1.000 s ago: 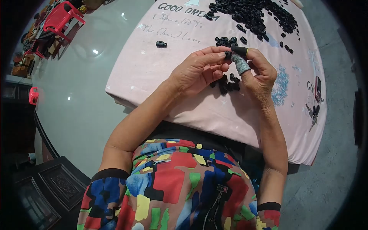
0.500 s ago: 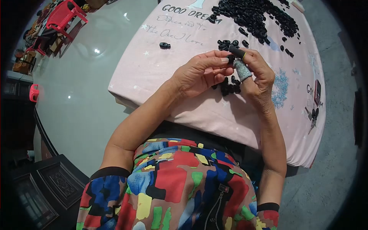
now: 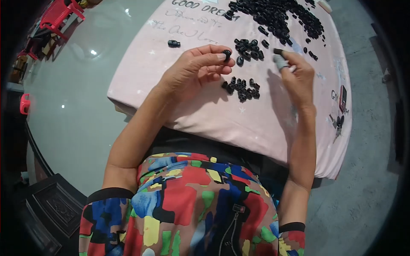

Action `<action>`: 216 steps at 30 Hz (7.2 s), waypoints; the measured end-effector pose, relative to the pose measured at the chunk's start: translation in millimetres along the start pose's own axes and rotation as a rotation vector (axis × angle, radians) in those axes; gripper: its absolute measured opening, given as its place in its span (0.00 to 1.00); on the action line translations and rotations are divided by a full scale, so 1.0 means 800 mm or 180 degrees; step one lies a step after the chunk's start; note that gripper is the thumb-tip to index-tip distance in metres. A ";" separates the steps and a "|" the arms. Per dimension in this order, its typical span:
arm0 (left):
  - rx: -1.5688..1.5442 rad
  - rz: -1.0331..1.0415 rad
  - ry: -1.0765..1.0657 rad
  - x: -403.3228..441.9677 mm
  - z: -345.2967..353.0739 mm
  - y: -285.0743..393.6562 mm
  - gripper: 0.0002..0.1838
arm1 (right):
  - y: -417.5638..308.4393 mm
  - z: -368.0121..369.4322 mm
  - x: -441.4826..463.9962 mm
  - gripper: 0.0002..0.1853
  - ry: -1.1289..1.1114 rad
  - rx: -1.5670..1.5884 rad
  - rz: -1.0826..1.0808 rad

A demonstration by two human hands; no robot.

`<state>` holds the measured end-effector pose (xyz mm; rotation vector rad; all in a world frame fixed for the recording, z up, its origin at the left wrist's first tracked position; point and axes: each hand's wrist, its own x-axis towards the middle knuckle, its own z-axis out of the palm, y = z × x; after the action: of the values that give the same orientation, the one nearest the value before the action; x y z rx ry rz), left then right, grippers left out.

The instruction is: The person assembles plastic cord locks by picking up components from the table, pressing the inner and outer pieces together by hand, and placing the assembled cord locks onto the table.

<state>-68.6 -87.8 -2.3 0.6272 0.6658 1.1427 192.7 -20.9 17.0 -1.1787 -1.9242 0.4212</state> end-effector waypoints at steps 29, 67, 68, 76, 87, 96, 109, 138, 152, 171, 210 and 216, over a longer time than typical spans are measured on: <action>0.0607 0.0053 -0.0203 0.006 0.007 -0.020 0.15 | 0.017 -0.022 -0.003 0.10 -0.0932 0.1081 0.1063; 0.1369 0.0250 -0.0281 -0.001 0.014 -0.027 0.14 | 0.024 -0.027 -0.017 0.10 -0.0886 0.0652 0.0654; 0.1419 0.0287 -0.0279 -0.001 0.014 -0.027 0.14 | 0.018 -0.022 -0.019 0.10 -0.0913 0.0598 0.0613; 0.1500 0.0248 -0.0209 -0.004 0.014 -0.028 0.14 | 0.015 -0.020 -0.024 0.09 -0.1017 0.0670 0.0820; 0.1427 0.0305 -0.0129 -0.002 0.014 -0.023 0.13 | 0.001 -0.022 -0.019 0.09 -0.1084 -0.0029 0.0858; 0.1354 0.0263 -0.0072 0.005 0.017 -0.014 0.14 | 0.019 -0.051 -0.008 0.09 -0.0922 -0.0405 0.0724; 0.1707 0.0420 -0.0079 0.012 0.002 -0.001 0.13 | 0.034 -0.080 -0.001 0.12 -0.1291 0.0140 0.1010; 0.1554 0.0279 0.0101 0.005 0.009 -0.016 0.13 | 0.024 -0.066 0.181 0.19 -0.1065 -0.1251 0.0074; 0.1240 0.0405 0.0113 0.010 -0.003 -0.018 0.11 | 0.104 -0.047 0.220 0.21 -0.0709 -0.0720 -0.0553; 0.1485 0.0409 -0.0568 -0.008 0.018 -0.023 0.08 | 0.053 -0.075 0.011 0.10 -0.1469 0.0119 0.1323; 0.1482 0.0452 -0.0043 -0.006 0.002 -0.017 0.15 | 0.000 -0.023 -0.006 0.16 -0.1253 -0.0570 0.0335; 0.1500 0.0460 -0.0129 -0.006 -0.001 -0.019 0.15 | -0.001 -0.008 -0.006 0.13 -0.1159 -0.0275 0.0531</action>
<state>-61.0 -96.8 -13.4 1.1100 0.8749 1.1078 198.6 -26.6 19.3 -1.4006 -2.1766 0.6868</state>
